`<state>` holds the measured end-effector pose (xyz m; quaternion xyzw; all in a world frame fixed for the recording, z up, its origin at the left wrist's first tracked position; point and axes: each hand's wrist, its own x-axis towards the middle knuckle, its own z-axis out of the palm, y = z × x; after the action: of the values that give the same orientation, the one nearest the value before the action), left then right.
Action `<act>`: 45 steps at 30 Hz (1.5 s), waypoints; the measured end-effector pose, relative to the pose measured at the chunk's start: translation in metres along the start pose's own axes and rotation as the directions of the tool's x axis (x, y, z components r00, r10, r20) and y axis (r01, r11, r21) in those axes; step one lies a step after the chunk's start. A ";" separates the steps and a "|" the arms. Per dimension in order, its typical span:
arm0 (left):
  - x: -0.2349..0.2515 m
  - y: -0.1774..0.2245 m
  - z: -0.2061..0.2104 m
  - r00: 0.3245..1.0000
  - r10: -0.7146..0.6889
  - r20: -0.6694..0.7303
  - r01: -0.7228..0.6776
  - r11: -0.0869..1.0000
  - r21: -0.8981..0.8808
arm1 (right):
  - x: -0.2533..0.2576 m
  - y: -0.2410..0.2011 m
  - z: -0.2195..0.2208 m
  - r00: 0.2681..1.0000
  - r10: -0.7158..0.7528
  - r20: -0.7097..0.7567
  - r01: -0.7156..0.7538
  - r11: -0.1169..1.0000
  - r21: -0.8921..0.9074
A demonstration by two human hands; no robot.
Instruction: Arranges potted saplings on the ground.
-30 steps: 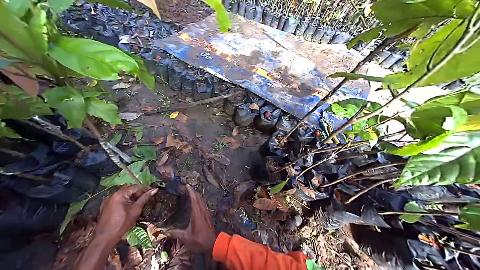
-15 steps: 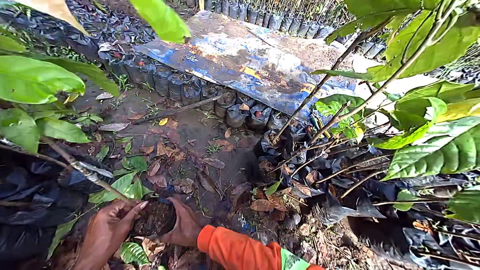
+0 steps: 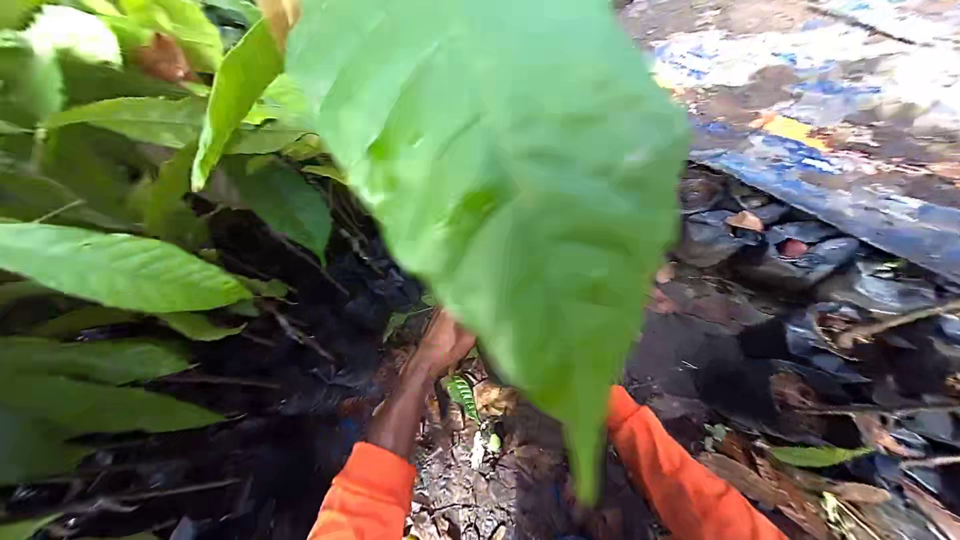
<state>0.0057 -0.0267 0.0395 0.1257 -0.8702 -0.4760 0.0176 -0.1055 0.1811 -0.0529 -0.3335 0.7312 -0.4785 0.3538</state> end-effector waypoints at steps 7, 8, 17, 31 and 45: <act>-0.013 -0.002 -0.063 0.958 0.032 -0.286 0.000 0.994 0.111 | -0.001 0.016 -0.016 0.998 0.042 -0.036 -0.041 0.998 0.047; -0.016 -0.008 -0.072 0.944 0.030 -0.329 0.011 0.992 0.122 | -0.004 0.020 -0.017 0.998 0.051 -0.040 -0.048 0.997 0.054; -0.060 -0.093 -0.075 0.709 -0.272 -0.650 0.511 0.835 0.207 | -0.020 0.040 -0.013 0.994 0.098 -0.045 -0.094 0.992 0.079; -0.073 -0.110 -0.078 0.742 -0.472 -0.476 0.620 0.753 0.220 | -0.037 0.047 -0.004 0.988 0.153 0.014 -0.154 0.986 0.069; -0.072 -0.157 -0.090 0.876 -0.262 -0.405 0.399 0.866 0.301 | -0.193 0.040 -0.105 0.174 -0.244 -0.954 -0.018 0.968 -0.251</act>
<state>0.1202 -0.1650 -0.0358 0.3591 -0.8921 -0.2664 0.0650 -0.0972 0.4022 -0.0218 -0.0385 0.8053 -0.5274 -0.2682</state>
